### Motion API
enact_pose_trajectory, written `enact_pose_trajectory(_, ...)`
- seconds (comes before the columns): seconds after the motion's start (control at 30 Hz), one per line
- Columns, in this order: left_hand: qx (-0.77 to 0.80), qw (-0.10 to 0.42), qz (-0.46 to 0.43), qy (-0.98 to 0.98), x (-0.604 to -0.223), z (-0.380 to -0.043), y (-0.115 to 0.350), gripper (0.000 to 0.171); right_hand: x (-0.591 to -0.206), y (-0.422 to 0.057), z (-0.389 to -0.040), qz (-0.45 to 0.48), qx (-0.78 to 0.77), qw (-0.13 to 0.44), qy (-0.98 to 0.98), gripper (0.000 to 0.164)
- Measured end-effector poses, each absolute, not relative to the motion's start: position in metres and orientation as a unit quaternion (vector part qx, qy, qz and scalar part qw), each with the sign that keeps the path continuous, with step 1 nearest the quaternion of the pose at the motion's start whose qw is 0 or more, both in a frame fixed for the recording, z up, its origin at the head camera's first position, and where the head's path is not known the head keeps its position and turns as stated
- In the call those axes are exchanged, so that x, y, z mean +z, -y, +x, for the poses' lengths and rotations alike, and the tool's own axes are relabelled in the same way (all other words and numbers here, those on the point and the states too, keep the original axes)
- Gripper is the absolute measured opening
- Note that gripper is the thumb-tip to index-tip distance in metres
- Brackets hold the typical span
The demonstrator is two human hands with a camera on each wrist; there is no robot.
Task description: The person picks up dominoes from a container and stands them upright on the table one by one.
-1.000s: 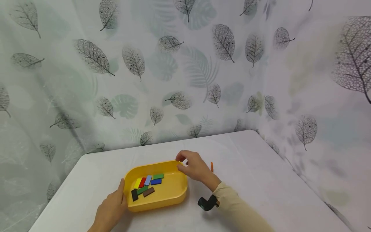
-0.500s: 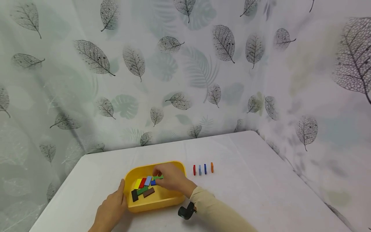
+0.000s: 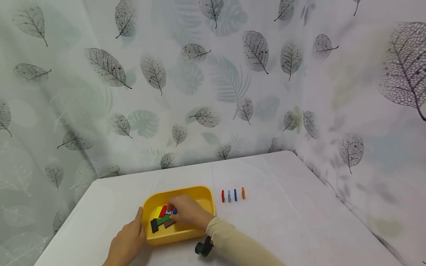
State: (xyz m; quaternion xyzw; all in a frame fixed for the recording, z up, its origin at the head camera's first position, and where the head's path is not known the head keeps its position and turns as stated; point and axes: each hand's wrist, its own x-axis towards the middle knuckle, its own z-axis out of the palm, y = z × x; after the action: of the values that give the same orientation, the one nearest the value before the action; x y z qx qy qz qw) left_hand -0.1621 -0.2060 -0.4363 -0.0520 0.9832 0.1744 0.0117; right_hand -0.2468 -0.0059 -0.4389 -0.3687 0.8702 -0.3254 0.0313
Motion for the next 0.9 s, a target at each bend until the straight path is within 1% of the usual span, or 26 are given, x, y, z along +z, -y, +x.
enact_pose_trajectory(0.33, 0.174, 0.016, -0.048, -0.983, -0.437, -0.161, 0.207, 0.063, -0.448, 0.013, -0.25, -0.355, -0.256, 0.046, -0.898, 0.018)
enact_pose_trajectory(0.57, 0.178, 0.016, -0.049, -0.983, -0.434, -0.161, 0.205, 0.063, -0.448, 0.018, -0.25, -0.351, -0.201, 0.069, -0.912, 0.014)
enact_pose_trajectory(0.9, 0.173, 0.002, -0.036, -0.984, -0.436, -0.16, 0.208, 0.062, -0.442, 0.019, -0.245, -0.423, -0.161, 0.048, -0.89, 0.013)
